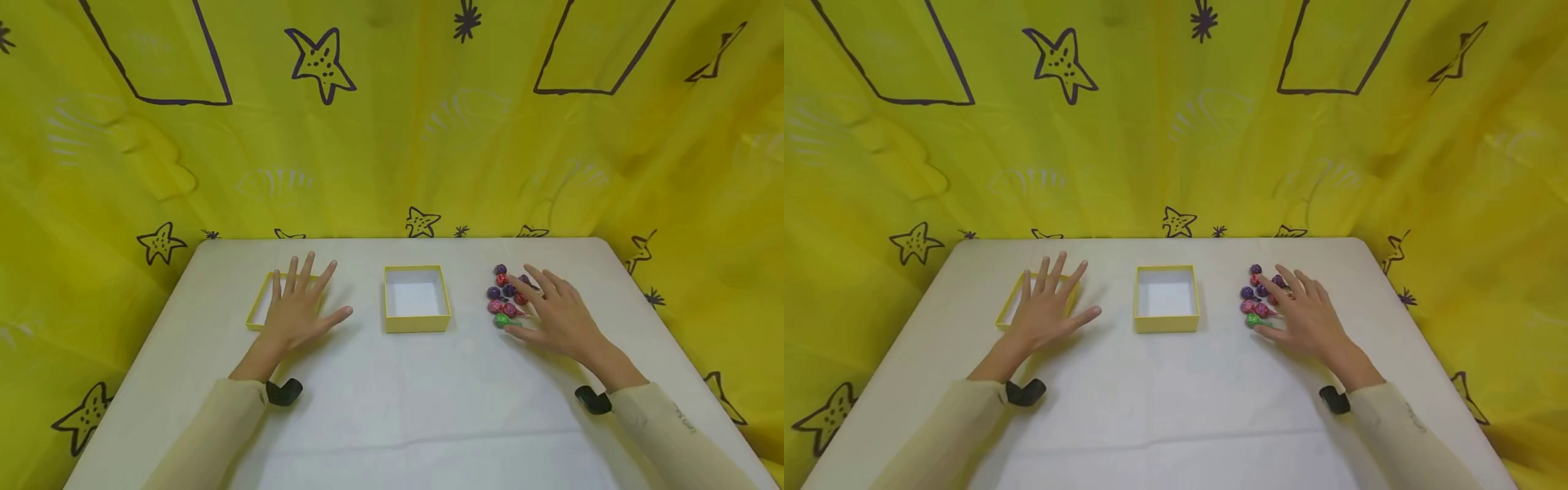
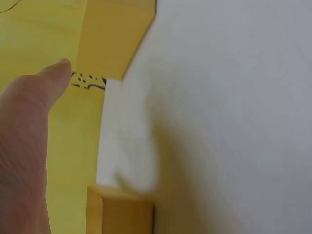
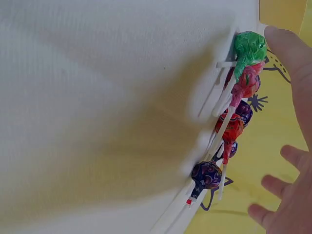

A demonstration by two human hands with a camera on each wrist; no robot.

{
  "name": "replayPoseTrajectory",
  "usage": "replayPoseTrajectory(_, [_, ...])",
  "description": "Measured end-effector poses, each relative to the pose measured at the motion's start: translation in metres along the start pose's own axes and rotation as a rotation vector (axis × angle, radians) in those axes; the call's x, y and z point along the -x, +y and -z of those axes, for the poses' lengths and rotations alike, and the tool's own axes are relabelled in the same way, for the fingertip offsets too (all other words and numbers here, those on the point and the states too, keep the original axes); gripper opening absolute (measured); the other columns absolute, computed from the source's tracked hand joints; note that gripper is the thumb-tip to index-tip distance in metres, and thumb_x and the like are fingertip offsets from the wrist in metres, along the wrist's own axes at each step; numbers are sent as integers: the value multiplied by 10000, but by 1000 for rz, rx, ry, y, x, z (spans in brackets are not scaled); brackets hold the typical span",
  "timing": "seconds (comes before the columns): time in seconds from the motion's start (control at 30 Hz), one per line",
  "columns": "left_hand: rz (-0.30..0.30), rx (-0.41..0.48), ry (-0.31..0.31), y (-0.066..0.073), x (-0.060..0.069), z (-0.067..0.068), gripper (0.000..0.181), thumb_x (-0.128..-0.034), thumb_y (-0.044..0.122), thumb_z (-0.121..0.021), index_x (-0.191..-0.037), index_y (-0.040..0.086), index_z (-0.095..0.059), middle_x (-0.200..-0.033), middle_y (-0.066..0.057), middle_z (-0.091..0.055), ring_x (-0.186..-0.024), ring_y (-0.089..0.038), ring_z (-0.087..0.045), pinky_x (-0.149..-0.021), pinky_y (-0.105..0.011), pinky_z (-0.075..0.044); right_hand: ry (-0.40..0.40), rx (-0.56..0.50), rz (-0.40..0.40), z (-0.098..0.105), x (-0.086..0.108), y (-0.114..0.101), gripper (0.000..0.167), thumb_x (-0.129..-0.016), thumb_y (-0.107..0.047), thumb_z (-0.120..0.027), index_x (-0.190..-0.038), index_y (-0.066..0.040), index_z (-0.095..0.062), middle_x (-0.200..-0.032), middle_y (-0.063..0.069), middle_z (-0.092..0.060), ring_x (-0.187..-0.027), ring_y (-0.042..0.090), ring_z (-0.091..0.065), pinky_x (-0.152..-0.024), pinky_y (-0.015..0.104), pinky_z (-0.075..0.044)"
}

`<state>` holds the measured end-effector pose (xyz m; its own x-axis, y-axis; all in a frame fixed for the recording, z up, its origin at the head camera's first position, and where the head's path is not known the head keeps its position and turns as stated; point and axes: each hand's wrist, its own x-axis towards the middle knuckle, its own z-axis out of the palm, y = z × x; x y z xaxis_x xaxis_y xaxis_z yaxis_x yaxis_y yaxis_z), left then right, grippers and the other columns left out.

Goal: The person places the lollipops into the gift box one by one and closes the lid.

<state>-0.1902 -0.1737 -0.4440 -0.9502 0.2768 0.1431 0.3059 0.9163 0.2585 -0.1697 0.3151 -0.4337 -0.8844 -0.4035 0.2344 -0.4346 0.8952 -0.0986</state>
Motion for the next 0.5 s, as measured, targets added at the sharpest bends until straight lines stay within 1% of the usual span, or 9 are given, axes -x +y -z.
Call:
replayPoseTrajectory(0.1, [-39,63,2,11,-8,-2,957,-904,754,-539,-1660,320,-144,-1726,-121,-13,-1568,-410,26,-1216,-654,60,6,-30,40,1,-2,0,880,-792,-442,-872,-1537,-208,-467,-1539,230,-401,-1304,519,-416,-1017,720,-373])
replayPoseTrajectory(0.17, [-76,116,0,19,-13,-4,968,-907,716,-576,-1663,293,-145,-1723,-136,-36,-1562,-435,-21,-1223,-655,20,-5,-52,54,1,-3,0,843,-800,-409,-879,-1521,-205,-493,-1484,230,-452,-1248,497,-464,-984,696,-414])
replayPoseTrajectory(0.23, [-114,180,-8,27,-18,-6,981,-906,674,-612,-1665,263,-144,-1721,-139,-53,-1556,-445,-69,-1228,-653,-33,-22,-81,54,2,-4,-1,802,-808,-375,-882,-1500,-193,-522,-1435,226,-495,-1211,473,-501,-977,672,-441])
replayPoseTrajectory(0.33, [-152,331,-34,39,-24,-9,1014,-887,596,-697,-1665,246,-148,-1719,-128,-77,-1546,-439,-136,-1213,-668,-138,-69,-133,30,4,-4,-4,750,-822,-336,-879,-1480,-181,-553,-1370,218,-540,-1162,432,-550,-952,641,-497])
replayPoseTrajectory(0.4, [-165,418,-55,45,-28,-12,1044,-869,561,-743,-1665,258,-140,-1718,-116,-96,-1547,-406,-169,-1198,-666,-203,-104,-163,7,4,-4,-7,715,-834,-319,-873,-1466,-179,-570,-1329,196,-561,-1115,387,-579,-906,607,-541])
replayPoseTrajectory(0.5, [-169,547,-83,52,-33,-15,1084,-835,490,-818,-1662,280,-149,-1712,-106,-138,-1474,-388,-353,-1146,-625,-348,-148,-177,-10,5,-3,-11,658,-853,-324,-858,-1437,-180,-593,-1233,146,-582,-970,288,-597,-790,520,-587])
